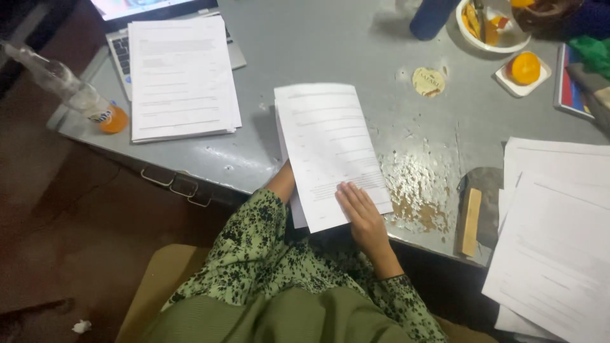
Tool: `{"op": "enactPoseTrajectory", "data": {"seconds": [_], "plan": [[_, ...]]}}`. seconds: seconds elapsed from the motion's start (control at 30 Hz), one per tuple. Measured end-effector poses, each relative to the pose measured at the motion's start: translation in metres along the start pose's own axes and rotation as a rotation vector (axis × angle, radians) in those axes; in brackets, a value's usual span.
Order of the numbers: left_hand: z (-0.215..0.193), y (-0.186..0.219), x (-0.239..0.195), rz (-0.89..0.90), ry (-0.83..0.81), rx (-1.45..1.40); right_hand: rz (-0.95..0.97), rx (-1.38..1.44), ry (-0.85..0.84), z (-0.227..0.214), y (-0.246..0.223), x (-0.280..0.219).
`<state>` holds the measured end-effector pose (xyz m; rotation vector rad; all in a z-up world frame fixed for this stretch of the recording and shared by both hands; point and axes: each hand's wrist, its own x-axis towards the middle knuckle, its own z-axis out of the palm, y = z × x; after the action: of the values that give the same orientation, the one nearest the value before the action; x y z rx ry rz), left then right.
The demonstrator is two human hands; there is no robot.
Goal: The person sits at a table and repeatedly folds sheets of paper in half using a wooden block to press the crease. They handle the papers one by one, folding them and placing them into a stack on the table.
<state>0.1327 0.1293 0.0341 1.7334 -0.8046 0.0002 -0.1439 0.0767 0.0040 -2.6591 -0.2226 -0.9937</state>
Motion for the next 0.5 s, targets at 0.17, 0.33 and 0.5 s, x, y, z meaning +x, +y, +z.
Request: {"op": "enactPoseTrajectory", "data": {"seconds": [0.17, 0.33, 0.5], "plan": [[-0.005, 0.001, 0.007, -0.175, 0.134, -0.605, 0.054, 0.106, -0.134, -0.001, 0.003, 0.005], [-0.016, -0.013, -0.03, -0.425, 0.322, -1.194, 0.078, 0.035, -0.221, 0.003, -0.004, 0.009], [-0.004, -0.102, -0.008, -0.501, 0.403, -1.578, 0.046, 0.008, -0.265, 0.004, -0.005, 0.007]]}}
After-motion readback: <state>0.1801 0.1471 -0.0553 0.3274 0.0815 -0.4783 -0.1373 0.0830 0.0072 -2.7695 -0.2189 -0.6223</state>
